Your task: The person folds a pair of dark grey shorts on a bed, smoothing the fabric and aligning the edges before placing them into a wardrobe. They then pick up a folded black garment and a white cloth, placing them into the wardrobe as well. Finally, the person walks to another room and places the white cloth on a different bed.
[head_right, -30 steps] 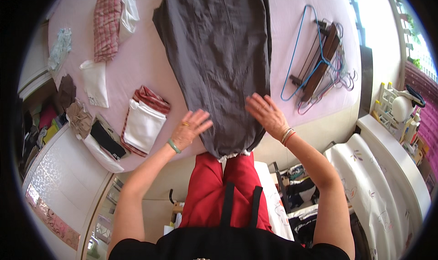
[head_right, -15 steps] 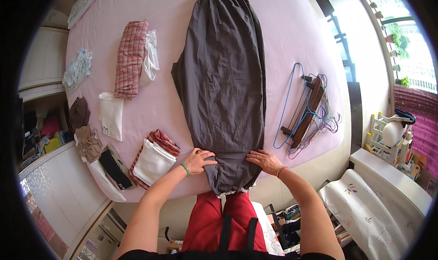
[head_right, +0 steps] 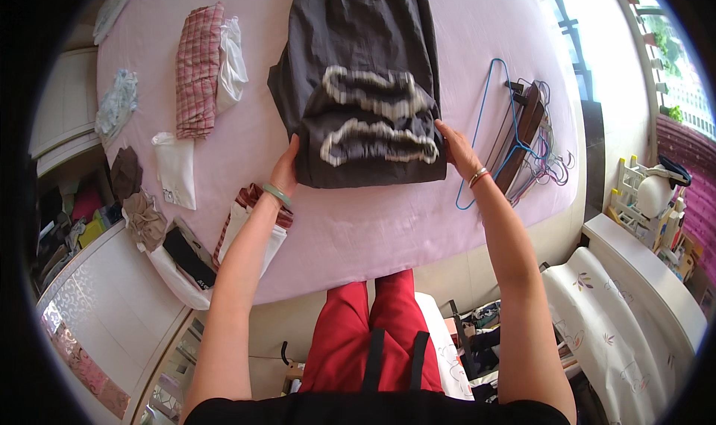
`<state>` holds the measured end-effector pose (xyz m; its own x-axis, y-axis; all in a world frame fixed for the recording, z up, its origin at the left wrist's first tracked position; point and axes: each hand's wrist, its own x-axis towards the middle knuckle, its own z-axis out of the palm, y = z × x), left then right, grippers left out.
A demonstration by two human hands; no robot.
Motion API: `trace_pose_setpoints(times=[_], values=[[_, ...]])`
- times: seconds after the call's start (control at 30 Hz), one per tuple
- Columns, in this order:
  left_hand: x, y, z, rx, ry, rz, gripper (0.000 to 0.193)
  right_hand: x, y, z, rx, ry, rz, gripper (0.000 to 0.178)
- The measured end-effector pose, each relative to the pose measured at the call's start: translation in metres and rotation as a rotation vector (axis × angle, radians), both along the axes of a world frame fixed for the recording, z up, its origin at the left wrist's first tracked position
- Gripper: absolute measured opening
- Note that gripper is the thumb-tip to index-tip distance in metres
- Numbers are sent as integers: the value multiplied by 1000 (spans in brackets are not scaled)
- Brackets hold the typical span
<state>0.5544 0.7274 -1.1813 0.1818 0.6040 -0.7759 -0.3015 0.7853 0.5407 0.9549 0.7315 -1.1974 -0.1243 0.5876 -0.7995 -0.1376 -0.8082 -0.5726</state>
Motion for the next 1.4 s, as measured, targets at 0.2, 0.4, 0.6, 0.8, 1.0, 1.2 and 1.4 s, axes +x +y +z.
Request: trace_pose_setpoints(times=[0.2,0.4,0.6,0.8,1.0,1.2,1.4], values=[[23,-97,-14,371,482,-58,51,-19,-95,-12,363,-228,-88,45],[33,-311,-8,353,979,-347,36,-21,-271,0,378,-787,158,30],[-20,-248,-51,389,979,-507,21,-67,-236,-34,429,-909,121,21],[-51,-267,-93,331,1042,-331,29,-115,-250,-69,250,-794,-23,21],[-43,-296,-94,150,1063,-209,31,-109,-269,-64,307,-821,-63,31],[-55,-312,-102,157,779,58,15,-105,-298,-70,284,-841,111,19],[-61,-321,-69,161,880,-83,12,-103,-313,-49,365,-921,121,14]])
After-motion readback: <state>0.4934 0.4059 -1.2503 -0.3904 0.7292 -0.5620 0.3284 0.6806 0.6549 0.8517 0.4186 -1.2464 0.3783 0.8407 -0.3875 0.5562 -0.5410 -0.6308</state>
